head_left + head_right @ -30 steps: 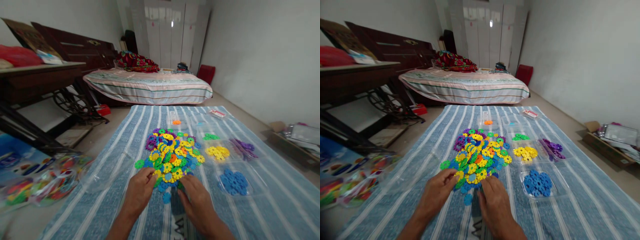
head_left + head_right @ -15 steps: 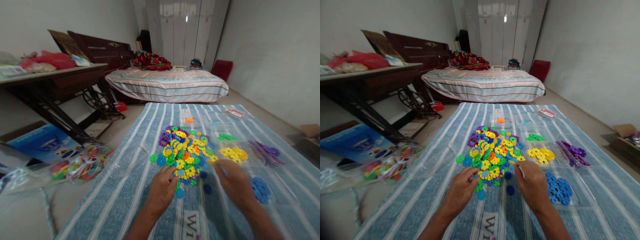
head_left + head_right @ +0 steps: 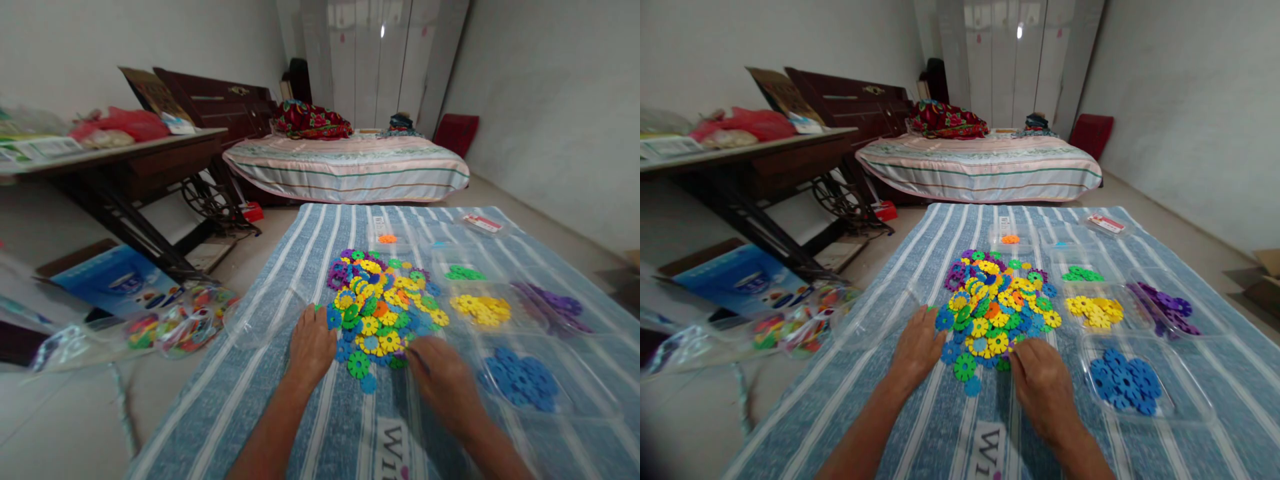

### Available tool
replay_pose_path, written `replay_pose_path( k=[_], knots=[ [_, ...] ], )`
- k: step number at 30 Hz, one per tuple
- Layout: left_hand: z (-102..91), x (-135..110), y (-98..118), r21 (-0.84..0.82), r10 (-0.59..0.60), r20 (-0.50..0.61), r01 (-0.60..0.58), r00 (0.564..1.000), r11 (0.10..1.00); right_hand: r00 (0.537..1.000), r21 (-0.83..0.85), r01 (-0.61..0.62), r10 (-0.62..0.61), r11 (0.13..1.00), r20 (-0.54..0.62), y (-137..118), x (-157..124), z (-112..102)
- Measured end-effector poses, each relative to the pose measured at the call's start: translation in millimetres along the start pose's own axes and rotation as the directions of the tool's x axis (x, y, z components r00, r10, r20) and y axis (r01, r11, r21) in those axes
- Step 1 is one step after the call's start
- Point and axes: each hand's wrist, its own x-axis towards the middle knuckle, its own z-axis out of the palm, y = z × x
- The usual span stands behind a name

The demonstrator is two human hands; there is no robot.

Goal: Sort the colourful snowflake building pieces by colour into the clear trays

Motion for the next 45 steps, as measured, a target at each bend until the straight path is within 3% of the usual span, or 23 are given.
replay_pose_path(
  k=[5, 10, 13, 18, 23, 27, 34, 42, 45],
  knots=[
    [4.2, 3.0, 4.3, -0.007, 0.046, -0.028, -0.046, 0.999, 0.999, 0.997, 0.013, 0.078, -0.078, 0.997, -0.028, -31.6, -0.8, 17.6],
    [14.6, 2.1, -1.9, -0.095, 0.079, -0.093, -0.088, 0.993, 0.992, 0.989, -0.029, 0.057, -0.052, 0.998, 0.137, -56.9, 13.5, 35.9],
    [24.4, 3.6, -11.3, -0.204, 0.087, -0.194, -0.127, 0.977, 0.971, 0.976, -0.047, 0.038, -0.027, 0.998, 0.215, -61.5, 16.6, 44.8],
    [34.6, 6.9, -20.7, -0.414, 0.011, -0.342, -0.161, 0.94, 0.896, 0.986, 0.0, 0.03, -0.03, 1.0, 0.166, -59.6, 11.5, 44.7],
    [28.8, 9.7, -17.5, -0.613, -0.198, -0.21, 0.029, 0.957, 0.79, 0.998, 0.108, 0.01, -0.016, 0.994, 0.055, -56.7, 9.7, 38.2],
    [23.8, 13.9, -18.0, -0.66, -0.259, -0.097, 0.133, 0.961, 0.739, 1.0, 0.224, 0.002, -0.002, 0.974, -0.004, -52.8, 13.7, 31.4],
    [23.3, 20.1, -19.6, -0.77, -0.16, 0.019, 0.117, 0.987, 0.627, 0.997, 0.222, -0.051, 0.062, 0.974, -0.042, -26.9, 28.6, 3.7],
    [15.4, 16.7, -15.0, -0.81, -0.143, 0.062, 0.134, 0.988, 0.57, 0.985, 0.097, -0.119, 0.129, 0.988, -0.113, 29.9, 44.1, -27.0],
    [11.6, 14.3, -15.4, -0.806, -0.125, 0.077, 0.135, 0.989, 0.576, 0.982, -0.039, -0.14, 0.134, 0.989, -0.13, 57.6, 64.6, -37.8]
  ],
)
